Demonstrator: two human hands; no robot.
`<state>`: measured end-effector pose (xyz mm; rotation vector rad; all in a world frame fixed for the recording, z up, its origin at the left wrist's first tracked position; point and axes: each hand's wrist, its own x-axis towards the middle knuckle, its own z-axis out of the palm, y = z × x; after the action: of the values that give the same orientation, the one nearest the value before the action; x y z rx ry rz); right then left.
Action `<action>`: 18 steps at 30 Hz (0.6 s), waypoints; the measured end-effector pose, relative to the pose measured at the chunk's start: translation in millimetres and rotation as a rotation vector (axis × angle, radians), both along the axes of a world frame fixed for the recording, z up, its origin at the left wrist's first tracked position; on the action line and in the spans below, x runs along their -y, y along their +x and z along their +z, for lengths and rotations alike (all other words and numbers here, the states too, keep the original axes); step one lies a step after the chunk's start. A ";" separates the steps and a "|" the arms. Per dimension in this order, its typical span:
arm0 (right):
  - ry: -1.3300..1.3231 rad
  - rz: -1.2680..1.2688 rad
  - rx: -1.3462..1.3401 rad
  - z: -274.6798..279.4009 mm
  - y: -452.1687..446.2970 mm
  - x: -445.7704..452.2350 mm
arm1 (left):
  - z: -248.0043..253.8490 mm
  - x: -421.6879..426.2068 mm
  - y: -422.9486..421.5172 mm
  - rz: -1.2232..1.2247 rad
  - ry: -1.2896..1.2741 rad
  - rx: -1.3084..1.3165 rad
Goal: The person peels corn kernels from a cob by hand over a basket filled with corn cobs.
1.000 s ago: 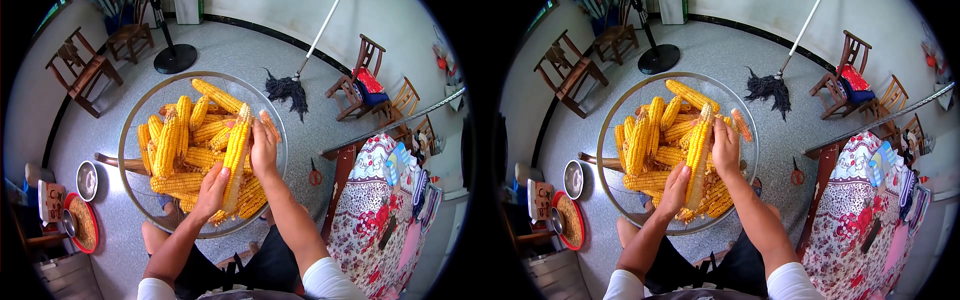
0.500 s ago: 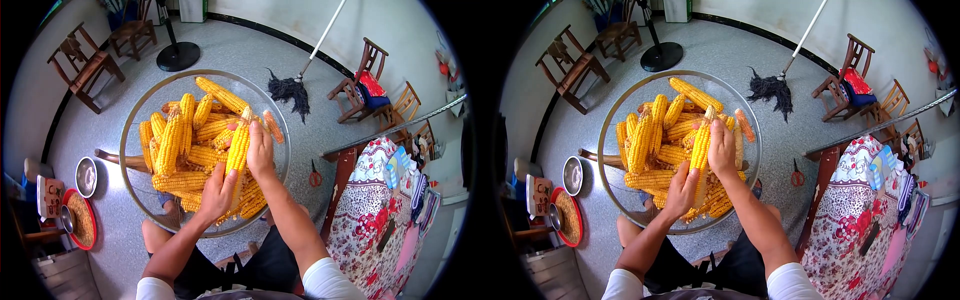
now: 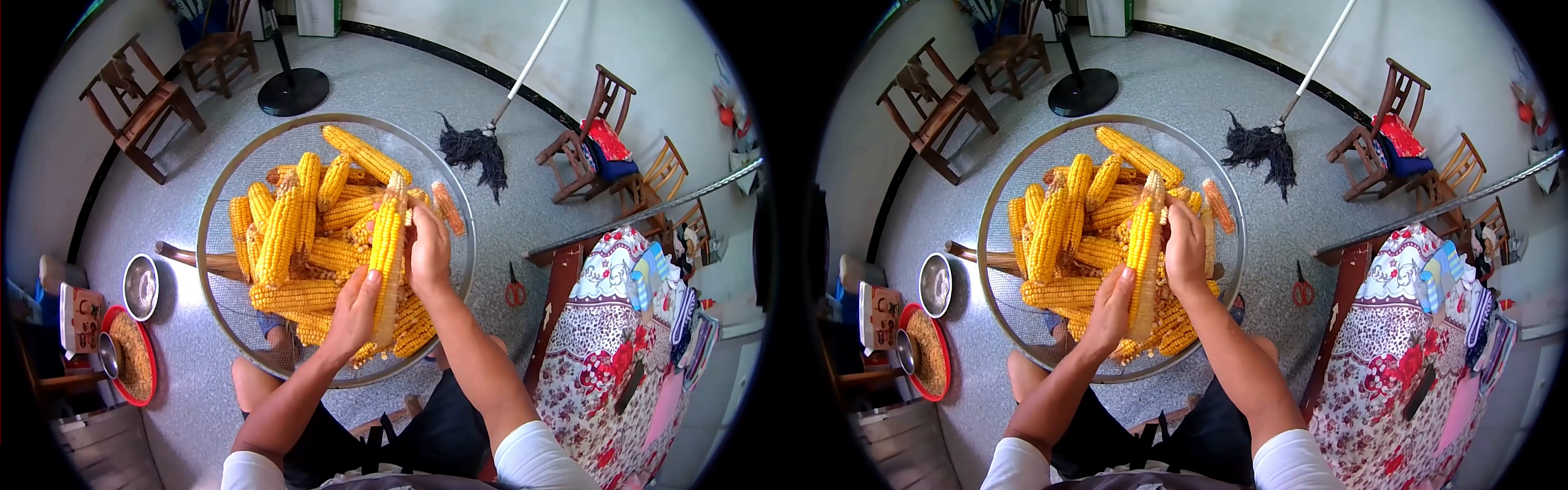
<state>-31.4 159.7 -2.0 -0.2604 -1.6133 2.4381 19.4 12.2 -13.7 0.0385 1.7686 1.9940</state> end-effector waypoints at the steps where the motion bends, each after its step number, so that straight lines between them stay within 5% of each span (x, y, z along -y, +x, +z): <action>1: -0.051 0.052 -0.023 1.3 0.4 0.9 | -1.9 -0.1 0.3 -0.003 -0.004 -0.004; 12: 0.215 0.018 -0.042 4.4 5.2 22.8 | -8.1 -3.2 3.5 0.036 -0.174 -0.171; 18: 0.126 -0.078 0.024 -4.2 2.3 20.0 | -6.2 -2.5 4.4 0.059 -0.116 -0.123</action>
<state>-29.1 139.7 -6.1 -0.3265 -1.7246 2.2744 23.8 14.8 -19.9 0.0737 1.9818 1.9626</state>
